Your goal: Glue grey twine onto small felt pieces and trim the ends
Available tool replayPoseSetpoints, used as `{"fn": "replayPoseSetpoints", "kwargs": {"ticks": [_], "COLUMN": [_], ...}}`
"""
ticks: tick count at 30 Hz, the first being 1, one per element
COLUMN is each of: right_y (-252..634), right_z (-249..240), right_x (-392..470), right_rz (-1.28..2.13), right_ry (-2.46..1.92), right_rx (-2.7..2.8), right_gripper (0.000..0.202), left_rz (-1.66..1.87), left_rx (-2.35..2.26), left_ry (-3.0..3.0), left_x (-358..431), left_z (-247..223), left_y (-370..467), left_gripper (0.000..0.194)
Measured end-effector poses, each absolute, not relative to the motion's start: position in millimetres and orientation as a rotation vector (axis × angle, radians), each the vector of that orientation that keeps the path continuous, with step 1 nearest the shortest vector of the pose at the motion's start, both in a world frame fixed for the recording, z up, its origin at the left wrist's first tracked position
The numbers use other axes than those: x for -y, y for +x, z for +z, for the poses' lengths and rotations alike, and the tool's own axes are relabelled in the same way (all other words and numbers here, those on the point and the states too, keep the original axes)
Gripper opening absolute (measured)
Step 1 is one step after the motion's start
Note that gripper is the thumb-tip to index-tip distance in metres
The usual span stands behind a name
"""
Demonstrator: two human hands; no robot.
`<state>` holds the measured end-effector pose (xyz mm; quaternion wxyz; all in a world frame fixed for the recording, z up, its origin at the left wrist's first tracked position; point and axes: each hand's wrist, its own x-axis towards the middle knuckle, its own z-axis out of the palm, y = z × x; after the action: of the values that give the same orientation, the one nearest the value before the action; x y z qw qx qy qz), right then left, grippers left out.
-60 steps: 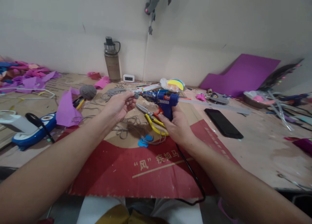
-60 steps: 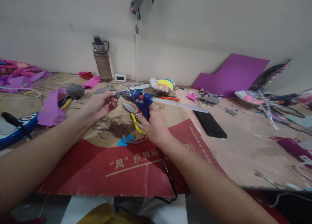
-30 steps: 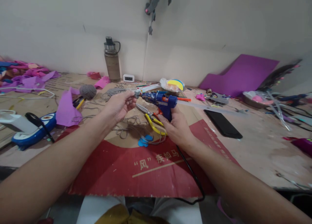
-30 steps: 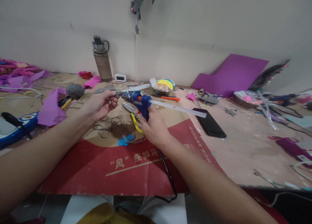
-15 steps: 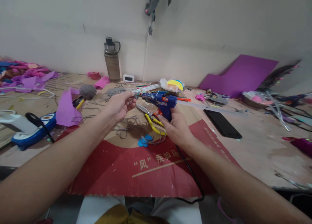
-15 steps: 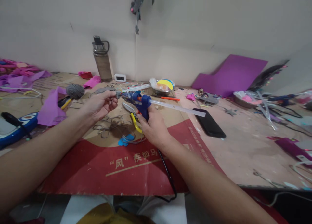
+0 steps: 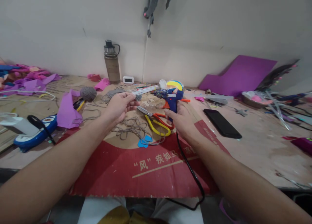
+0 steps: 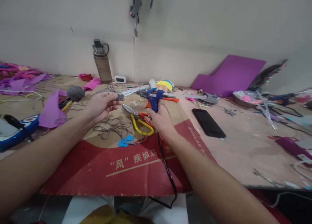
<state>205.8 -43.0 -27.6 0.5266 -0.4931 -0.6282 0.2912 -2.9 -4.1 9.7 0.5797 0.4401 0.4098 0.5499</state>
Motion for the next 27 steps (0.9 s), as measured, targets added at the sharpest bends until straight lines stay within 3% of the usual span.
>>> {"fn": "replayPoseSetpoints", "kwargs": {"ticks": [3,10,15,20,23,27], "right_y": [212.8,232.0,243.2,250.6,246.1,229.6], "right_z": [-27.6,-31.0,-21.9,-13.9,-7.1,0.3], "right_x": [33.9,12.6,13.8,23.8,31.4,39.8], "right_rz": [0.911,0.909,0.468,-0.123,-0.198,-0.056], "right_ry": [-1.242,-1.531,-2.042,-2.2,-2.186,-1.778], "right_rx": [1.269,1.294,1.653,2.006,1.864,1.92], "right_gripper": [0.015,0.01,0.025,0.038,0.038,0.027], "left_rz": [1.253,1.228,1.185,1.194,1.206,1.224], "left_rx": [-0.938,-0.911,-0.858,-0.846,-0.888,-0.907], "left_ry": [1.05,1.041,1.064,1.098,1.117,1.152], "left_x": [4.4,3.5,4.4,7.9,9.9,8.9], "left_z": [9.5,8.7,8.8,10.8,12.7,15.3], "left_y": [-2.4,-3.7,-3.9,-3.5,-3.6,-5.5], "left_gripper": [0.007,0.005,0.006,0.008,0.006,0.005]}}
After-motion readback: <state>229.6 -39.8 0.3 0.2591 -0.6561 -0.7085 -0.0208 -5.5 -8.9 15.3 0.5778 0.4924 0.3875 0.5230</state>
